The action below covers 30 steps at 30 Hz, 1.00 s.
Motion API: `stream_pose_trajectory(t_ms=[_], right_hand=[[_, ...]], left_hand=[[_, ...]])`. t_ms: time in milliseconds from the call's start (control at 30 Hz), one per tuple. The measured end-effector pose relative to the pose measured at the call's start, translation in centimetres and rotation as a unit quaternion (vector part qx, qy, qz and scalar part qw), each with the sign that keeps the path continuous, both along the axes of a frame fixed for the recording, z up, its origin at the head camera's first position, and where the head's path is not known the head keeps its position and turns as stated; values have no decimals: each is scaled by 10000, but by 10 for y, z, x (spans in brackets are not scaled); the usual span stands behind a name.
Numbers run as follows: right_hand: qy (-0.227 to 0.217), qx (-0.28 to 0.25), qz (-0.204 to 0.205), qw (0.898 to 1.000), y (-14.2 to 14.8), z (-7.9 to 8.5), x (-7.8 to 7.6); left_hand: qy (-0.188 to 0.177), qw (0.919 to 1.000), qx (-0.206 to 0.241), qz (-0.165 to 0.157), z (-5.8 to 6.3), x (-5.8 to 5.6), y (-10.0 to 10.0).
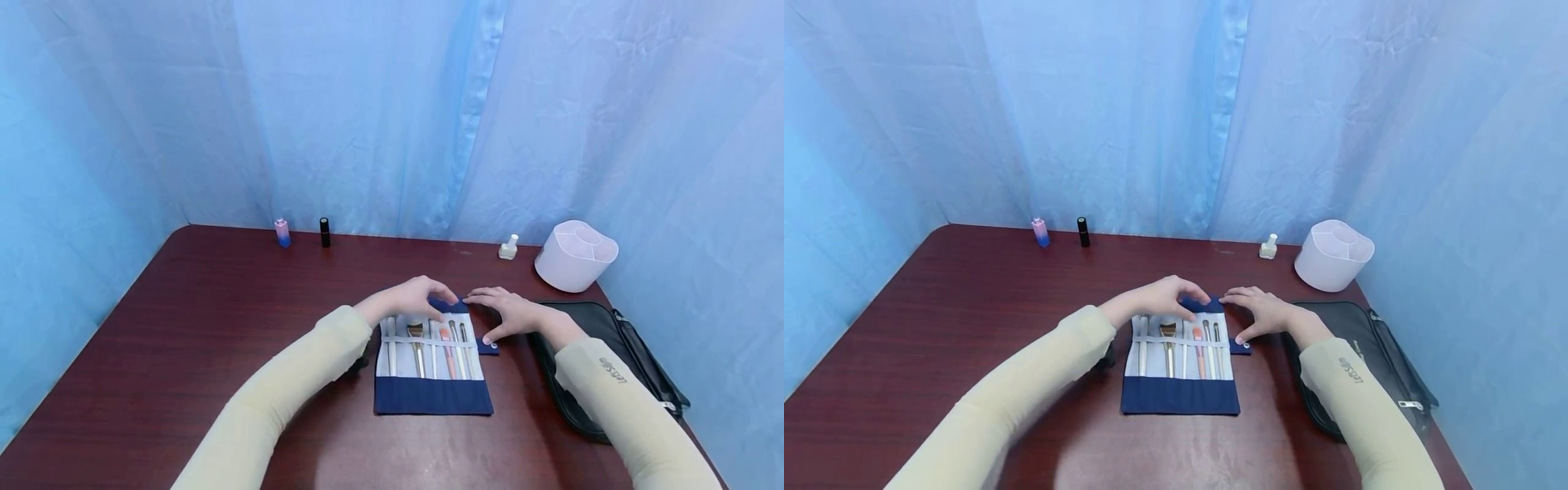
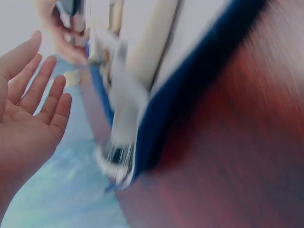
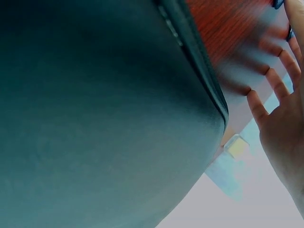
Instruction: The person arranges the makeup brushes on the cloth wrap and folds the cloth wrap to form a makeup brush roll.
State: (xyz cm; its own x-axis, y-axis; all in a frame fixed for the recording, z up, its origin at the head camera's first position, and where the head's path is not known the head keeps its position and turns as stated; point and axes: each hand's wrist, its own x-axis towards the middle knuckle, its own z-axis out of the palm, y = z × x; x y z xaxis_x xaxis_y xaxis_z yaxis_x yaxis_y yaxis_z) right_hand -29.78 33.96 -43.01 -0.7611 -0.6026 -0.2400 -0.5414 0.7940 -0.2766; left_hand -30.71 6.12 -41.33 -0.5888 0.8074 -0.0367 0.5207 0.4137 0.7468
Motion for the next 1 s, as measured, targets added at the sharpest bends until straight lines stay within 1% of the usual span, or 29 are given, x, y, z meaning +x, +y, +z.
stream_pose_trajectory(t_ms=[100, 167, 233, 333, 467, 600, 733, 833, 1000], right_hand=[[-3, 20, -79, 10000, 0, -1, 1], [11, 3, -107, 9999, 1, -1, 2], [45, -25, -92, 9999, 1, -2, 3], [69, -40, -77, 9999, 2, -1, 4], [86, 5, -103, 9999, 5, -1, 6], [75, -11, -115, 9999, 6, -1, 6], [66, -68, -54, 9999, 3, -2, 5], [74, -92, 0, 9999, 1, -4, 5], [94, -101, 64, 9999, -2, -5, 4]], left_hand=[[249, 9996, 101, 0, 8, -1, -15], [471, 9989, 21, 15, 11, -2, -26], [756, 9970, -163, 76, 12, -1, -38], [1239, 9910, -462, 201, 10, -2, -57], [1704, 9831, -610, 279, 2, -7, -78], [1901, 9791, -690, 217, -8, -13, -90], [1872, 9789, -770, 277, -18, -18, -98], [1877, 9782, -805, 366, -23, -20, -102], [2118, 9730, -849, 357, -31, -20, -108]])
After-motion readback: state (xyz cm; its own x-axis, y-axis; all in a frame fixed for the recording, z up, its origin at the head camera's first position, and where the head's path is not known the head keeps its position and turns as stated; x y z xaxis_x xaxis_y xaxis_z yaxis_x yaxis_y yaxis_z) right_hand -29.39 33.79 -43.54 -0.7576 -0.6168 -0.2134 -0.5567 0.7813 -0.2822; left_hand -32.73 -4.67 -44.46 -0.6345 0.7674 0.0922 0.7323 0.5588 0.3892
